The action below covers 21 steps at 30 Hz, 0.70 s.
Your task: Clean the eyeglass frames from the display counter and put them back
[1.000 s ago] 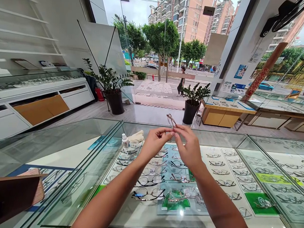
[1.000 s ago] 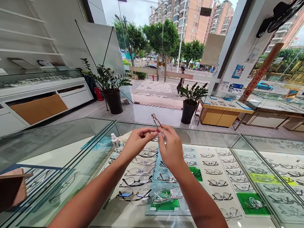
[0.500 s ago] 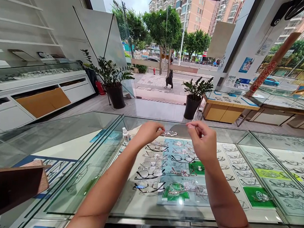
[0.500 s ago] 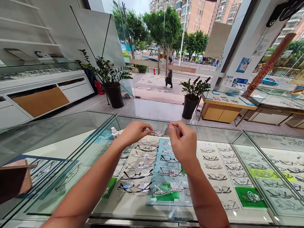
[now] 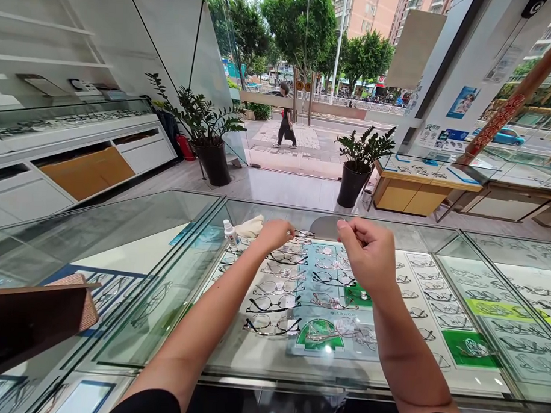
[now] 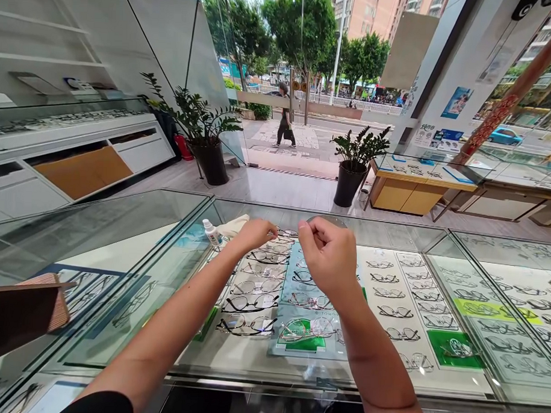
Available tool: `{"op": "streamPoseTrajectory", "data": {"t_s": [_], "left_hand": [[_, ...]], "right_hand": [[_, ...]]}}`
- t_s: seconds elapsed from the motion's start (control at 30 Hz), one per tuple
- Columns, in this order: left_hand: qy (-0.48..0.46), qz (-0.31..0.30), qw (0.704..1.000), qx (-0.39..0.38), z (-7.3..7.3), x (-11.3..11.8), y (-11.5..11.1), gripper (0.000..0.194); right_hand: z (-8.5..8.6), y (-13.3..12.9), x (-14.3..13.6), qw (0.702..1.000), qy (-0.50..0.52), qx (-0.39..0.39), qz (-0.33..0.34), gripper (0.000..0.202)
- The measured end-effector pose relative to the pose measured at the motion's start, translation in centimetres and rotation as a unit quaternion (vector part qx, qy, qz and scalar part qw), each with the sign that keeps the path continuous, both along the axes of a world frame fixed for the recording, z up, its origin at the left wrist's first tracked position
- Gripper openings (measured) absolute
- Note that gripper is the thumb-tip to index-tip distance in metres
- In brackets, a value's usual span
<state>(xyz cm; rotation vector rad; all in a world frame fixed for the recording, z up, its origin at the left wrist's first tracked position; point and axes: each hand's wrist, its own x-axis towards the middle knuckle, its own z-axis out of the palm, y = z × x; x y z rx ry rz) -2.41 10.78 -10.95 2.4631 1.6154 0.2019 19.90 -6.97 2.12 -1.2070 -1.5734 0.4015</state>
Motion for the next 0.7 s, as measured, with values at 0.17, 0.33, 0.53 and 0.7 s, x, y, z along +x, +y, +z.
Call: {"op": "streamPoseTrajectory", "data": {"t_s": [0.17, 0.33, 0.53, 0.7], "left_hand": [[0.000, 0.013, 1.000, 0.001, -1.0, -0.2, 0.7, 0.022], [0.011, 0.008, 1.000, -0.001, -1.6, -0.4, 1.1, 0.021], [0.028, -0.006, 1.000, 0.007, -1.6, -0.5, 1.0, 0.022], [0.025, -0.050, 0.998, 0.028, -1.6, -0.1, 0.7, 0.033]], "right_hand": [[-0.3, 0.1, 0.0, 1.000, 0.006, 0.017, 0.000, 0.042], [-0.5, 0.2, 0.0, 1.000, -0.003, 0.022, 0.002, 0.042], [-0.5, 0.1, -0.1, 1.000, -0.012, 0.022, 0.000, 0.042], [-0.4, 0.2, -0.2, 1.000, -0.019, 0.016, 0.000, 0.042]]}}
